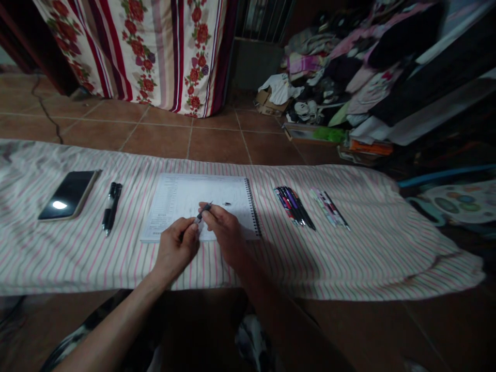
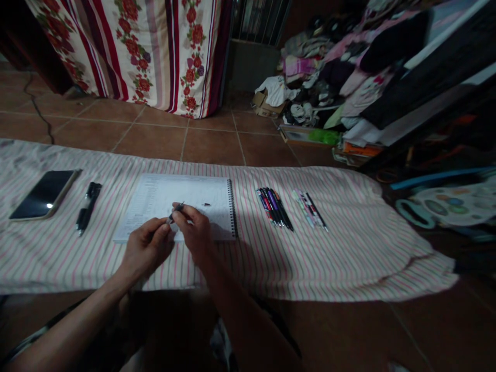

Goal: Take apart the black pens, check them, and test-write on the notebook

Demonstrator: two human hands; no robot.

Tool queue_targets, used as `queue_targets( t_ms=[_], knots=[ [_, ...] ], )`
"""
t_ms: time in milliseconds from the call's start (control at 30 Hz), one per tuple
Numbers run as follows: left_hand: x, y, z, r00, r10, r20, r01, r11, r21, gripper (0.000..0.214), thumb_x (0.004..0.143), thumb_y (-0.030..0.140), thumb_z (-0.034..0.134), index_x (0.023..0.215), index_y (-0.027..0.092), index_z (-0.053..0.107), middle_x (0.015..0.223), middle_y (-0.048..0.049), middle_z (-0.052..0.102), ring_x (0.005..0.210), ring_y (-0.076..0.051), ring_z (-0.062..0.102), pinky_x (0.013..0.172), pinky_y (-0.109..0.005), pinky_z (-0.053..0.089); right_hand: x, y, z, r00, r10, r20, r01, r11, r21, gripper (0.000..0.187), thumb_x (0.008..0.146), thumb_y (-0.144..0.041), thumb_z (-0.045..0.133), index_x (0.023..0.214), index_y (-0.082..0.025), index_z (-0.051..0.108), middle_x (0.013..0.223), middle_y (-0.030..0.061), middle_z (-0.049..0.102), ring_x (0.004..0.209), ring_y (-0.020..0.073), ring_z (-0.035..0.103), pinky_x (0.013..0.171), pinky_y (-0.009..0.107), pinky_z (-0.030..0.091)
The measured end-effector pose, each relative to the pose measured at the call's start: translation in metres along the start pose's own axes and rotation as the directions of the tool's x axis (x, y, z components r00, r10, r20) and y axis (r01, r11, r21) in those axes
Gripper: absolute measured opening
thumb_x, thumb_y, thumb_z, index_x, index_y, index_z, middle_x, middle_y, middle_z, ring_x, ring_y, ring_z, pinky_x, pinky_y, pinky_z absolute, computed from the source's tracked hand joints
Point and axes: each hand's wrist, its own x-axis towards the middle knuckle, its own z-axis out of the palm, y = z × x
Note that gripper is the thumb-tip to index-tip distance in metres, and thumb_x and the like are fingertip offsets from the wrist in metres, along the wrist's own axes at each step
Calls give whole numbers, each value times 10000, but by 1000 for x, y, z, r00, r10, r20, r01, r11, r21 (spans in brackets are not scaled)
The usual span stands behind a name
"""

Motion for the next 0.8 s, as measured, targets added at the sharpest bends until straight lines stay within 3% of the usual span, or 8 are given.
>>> queue_targets(
  t_ms=[233, 567, 667, 800],
  knots=[
    [0, -3, 0, 1000, 27, -14, -26, 1000, 10, 259, 861, 305, 444, 894, 152, 650, 695, -12, 612, 655, -140, 575, 624, -263, 452, 3, 2, 1, 998, 28, -62, -26, 999, 28, 212, 670, -341, 646, 809, -192, 704, 773, 11, 696, 771, 161, 616, 726, 295, 467],
    [-3, -8, 4, 974, 184, -128, -159, 970, 184, 286, 851, 293, 426, 934, 126, 643, 761, -61, 627, 693, -160, 595, 636, -283, 473, 1, 6, 5, 993, 13, -117, -20, 998, -67, 204, 669, -368, 648, 654, -166, 619, 608, -2, 611, 585, 128, 553, 567, 256, 412],
    [-3, -4, 4, 988, 122, -97, -109, 984, 138, 264, 844, 314, 441, 912, 157, 642, 728, -32, 618, 675, -153, 588, 635, -281, 473, 0, 4, 3, 996, 5, -84, -8, 1000, -25, 184, 679, -359, 636, 704, -176, 638, 649, -4, 629, 627, 128, 563, 601, 255, 433],
    [-3, -3, 7, 999, -27, 30, 29, 998, -57, 267, 859, 321, 432, 871, 165, 648, 656, -6, 603, 606, -132, 558, 579, -258, 455, -1, -2, -3, 999, 42, 1, -42, 998, 47, 240, 701, -356, 624, 868, -197, 691, 710, -8, 652, 657, 114, 559, 654, 257, 454]
  ],
)
